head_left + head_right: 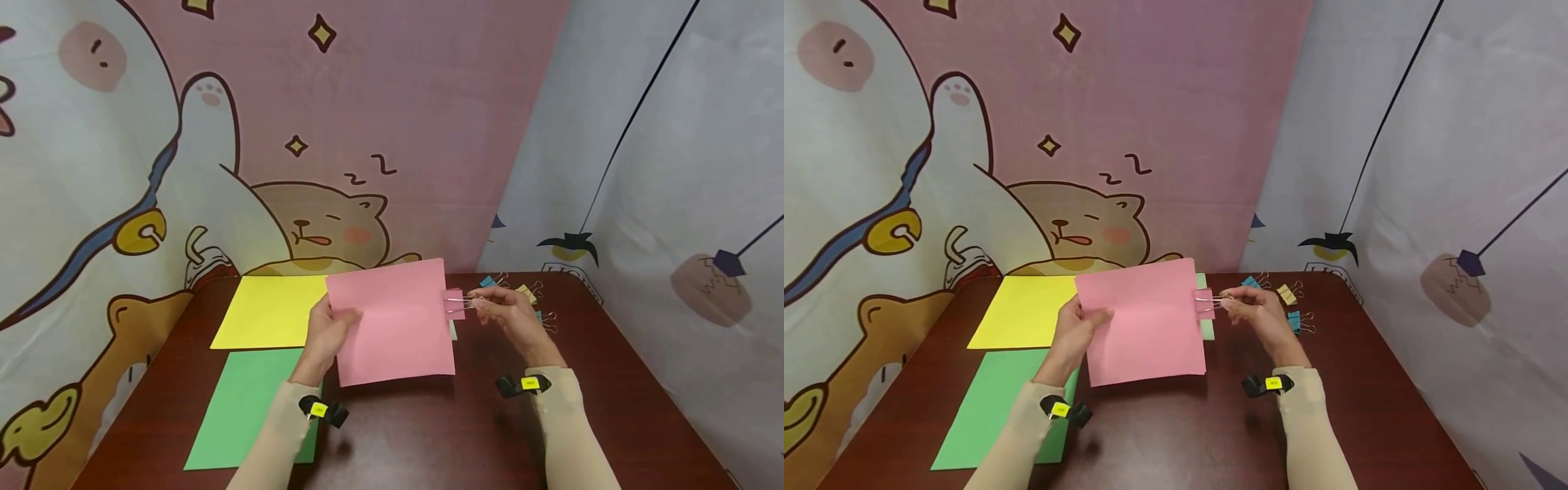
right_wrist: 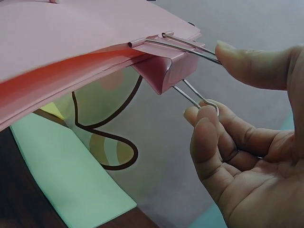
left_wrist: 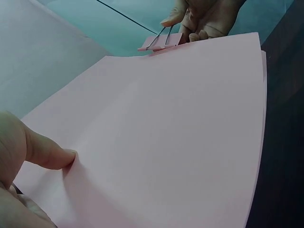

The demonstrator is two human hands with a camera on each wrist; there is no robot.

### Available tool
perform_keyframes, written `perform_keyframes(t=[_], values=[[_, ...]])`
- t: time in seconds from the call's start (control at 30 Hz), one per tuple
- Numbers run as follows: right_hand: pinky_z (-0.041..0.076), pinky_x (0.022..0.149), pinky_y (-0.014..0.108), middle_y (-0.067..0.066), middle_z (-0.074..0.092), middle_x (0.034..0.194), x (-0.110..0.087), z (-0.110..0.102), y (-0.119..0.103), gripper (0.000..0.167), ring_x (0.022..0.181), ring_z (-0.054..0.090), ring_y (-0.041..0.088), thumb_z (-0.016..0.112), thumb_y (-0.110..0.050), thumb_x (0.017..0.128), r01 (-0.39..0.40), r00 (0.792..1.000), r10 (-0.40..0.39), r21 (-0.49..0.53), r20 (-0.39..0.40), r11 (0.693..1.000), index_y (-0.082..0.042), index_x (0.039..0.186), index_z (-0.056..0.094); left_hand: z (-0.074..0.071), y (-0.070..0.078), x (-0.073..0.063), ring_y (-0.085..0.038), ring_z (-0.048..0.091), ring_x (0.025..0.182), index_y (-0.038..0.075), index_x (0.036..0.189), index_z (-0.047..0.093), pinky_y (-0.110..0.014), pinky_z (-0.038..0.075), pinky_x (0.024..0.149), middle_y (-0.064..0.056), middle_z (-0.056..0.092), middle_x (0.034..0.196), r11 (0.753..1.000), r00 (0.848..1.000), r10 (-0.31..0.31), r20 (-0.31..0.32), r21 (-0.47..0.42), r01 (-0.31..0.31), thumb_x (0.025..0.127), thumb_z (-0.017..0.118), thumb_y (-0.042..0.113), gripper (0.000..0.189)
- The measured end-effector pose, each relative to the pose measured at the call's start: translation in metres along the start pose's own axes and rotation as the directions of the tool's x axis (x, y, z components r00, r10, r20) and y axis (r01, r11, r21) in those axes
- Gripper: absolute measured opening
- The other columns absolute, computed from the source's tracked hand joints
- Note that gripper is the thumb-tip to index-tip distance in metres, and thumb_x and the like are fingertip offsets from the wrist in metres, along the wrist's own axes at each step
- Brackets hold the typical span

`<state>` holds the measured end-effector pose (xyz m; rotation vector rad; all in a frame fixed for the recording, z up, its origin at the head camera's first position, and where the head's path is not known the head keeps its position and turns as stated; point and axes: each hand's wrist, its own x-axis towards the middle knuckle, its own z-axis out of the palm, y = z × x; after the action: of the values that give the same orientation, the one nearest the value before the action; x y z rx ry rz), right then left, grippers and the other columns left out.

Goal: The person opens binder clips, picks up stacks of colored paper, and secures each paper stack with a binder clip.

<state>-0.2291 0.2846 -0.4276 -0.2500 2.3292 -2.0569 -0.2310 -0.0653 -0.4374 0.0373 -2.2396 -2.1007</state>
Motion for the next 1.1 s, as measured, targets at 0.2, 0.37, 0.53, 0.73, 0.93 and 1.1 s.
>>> perform_keyframes(t=[0.2,0.37,0.53,0.73,0.93,1.1], values=[[0.053,0.077,0.029,-0.003,0.063,0.099,0.001,0.000,-0.002,0.043,0.079,0.059,0.013,0.067,-0.023,0.099,0.001,1.000,-0.001,0.021,0.005,1.000,0.010,0.126,0.061,-0.001,0.004,0.000,-0.033,0.059,0.121,0.010,0.136,0.059,-0.055,0.045,0.110,-0.013,0.063,0.134,1.000,1.000,-0.009,-0.010,0.016,0.009,0.093,0.069,0.001,0.045],[0.053,0.079,0.030,-0.003,0.062,0.096,0.001,0.000,-0.005,0.043,0.079,0.059,0.014,0.067,-0.026,0.100,-0.013,1.000,0.013,0.013,0.007,1.000,0.007,0.127,0.063,-0.001,0.007,0.001,-0.033,0.058,0.121,0.009,0.137,0.058,-0.055,0.044,0.110,-0.013,0.062,0.134,1.000,1.000,0.003,-0.007,0.014,-0.002,0.093,0.069,0.000,0.046],[0.053,0.075,0.028,-0.004,0.064,0.093,-0.001,0.000,-0.006,0.040,0.079,0.060,0.014,0.067,-0.023,0.100,-0.005,1.000,0.005,0.037,0.002,0.999,0.008,0.125,0.063,-0.001,0.006,0.000,-0.033,0.058,0.122,0.010,0.136,0.059,-0.055,0.044,0.110,-0.013,0.063,0.134,1.000,1.000,0.005,-0.009,0.010,-0.005,0.092,0.070,0.001,0.046],[0.053,0.078,0.031,-0.003,0.064,0.099,0.000,0.004,-0.005,0.041,0.078,0.059,0.015,0.068,-0.023,0.099,-0.012,1.000,0.012,0.003,0.014,1.000,0.007,0.126,0.063,0.001,0.004,-0.001,-0.033,0.059,0.120,0.009,0.134,0.060,-0.055,0.045,0.108,-0.014,0.063,0.132,1.000,1.000,0.024,-0.009,0.000,-0.024,0.093,0.069,-0.001,0.044],[0.052,0.082,0.036,-0.003,0.065,0.100,0.001,0.010,-0.004,0.047,0.078,0.059,0.016,0.068,-0.024,0.098,-0.012,1.000,0.013,-0.014,0.025,1.000,0.009,0.129,0.060,0.004,0.003,-0.002,-0.032,0.060,0.119,0.010,0.134,0.060,-0.053,0.047,0.106,-0.013,0.064,0.130,1.000,0.999,0.031,-0.007,-0.005,-0.031,0.093,0.069,-0.001,0.043],[0.051,0.083,0.035,-0.005,0.065,0.101,0.000,0.012,-0.004,0.049,0.077,0.060,0.014,0.069,-0.024,0.098,-0.017,0.999,0.017,0.006,0.033,1.000,0.009,0.132,0.058,0.005,0.003,-0.003,-0.031,0.060,0.118,0.010,0.133,0.060,-0.051,0.047,0.106,-0.011,0.064,0.130,1.000,1.000,0.023,0.004,-0.020,-0.023,0.093,0.069,0.000,0.042]])
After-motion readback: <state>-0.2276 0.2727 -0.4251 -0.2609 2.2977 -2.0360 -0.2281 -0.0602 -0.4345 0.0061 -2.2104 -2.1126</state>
